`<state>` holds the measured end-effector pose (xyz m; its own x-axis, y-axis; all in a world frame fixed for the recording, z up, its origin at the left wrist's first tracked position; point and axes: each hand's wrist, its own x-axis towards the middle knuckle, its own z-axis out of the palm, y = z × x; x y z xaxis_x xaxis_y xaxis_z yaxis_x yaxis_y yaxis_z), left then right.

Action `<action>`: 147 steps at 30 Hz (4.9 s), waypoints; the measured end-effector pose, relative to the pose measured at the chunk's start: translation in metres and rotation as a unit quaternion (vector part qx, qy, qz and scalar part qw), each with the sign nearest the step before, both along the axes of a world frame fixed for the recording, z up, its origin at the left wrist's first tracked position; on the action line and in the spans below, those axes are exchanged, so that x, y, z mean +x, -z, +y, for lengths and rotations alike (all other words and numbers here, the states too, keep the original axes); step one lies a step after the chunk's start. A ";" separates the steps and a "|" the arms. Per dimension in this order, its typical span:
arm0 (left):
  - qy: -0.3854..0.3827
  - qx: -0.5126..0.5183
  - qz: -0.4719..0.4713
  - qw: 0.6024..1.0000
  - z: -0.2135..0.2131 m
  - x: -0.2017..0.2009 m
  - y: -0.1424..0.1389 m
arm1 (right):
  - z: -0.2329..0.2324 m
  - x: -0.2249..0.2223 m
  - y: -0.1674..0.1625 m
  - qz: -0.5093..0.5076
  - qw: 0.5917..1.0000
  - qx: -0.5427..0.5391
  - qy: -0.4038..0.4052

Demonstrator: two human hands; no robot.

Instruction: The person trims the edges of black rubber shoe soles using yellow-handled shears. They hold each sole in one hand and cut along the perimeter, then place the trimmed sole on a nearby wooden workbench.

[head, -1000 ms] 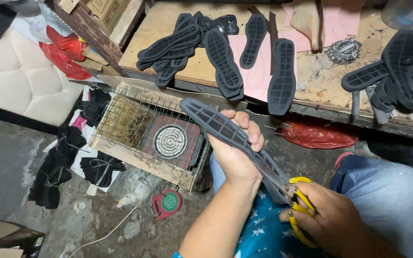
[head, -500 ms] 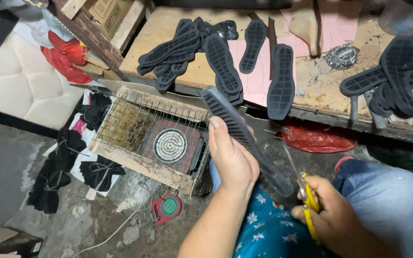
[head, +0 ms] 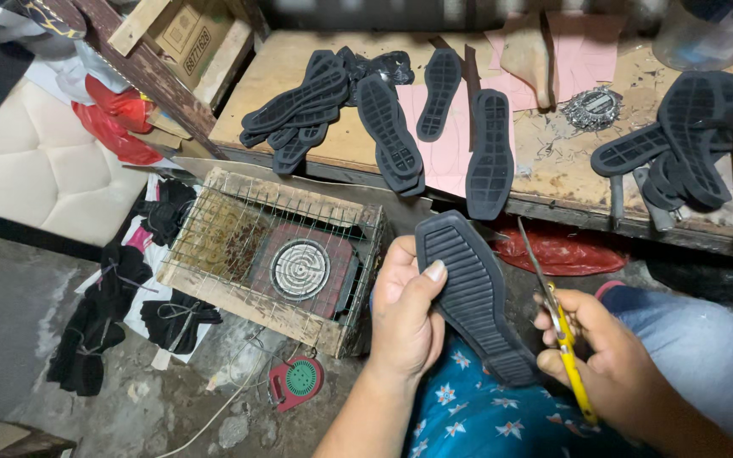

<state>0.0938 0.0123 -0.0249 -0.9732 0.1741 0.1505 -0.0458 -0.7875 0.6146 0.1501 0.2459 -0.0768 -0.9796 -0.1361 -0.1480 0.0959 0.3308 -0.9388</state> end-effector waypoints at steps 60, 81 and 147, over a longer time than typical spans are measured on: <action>0.014 0.069 0.008 0.998 -0.003 0.008 0.012 | -0.014 -0.003 -0.039 0.168 0.959 0.225 -0.024; 0.044 0.023 -0.003 0.999 -0.001 0.015 0.022 | -0.018 -0.010 -0.047 0.247 0.950 0.190 -0.017; 0.130 -0.365 0.101 0.916 -0.030 -0.013 -0.022 | 0.011 -0.035 -0.062 -0.155 0.987 -0.002 -0.044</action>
<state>0.0804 -0.0178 -0.0026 -0.8498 0.5219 0.0732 -0.0017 -0.1415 0.9899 0.1152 0.2570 -0.0149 -0.8712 -0.2203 -0.4387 0.3503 0.3472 -0.8699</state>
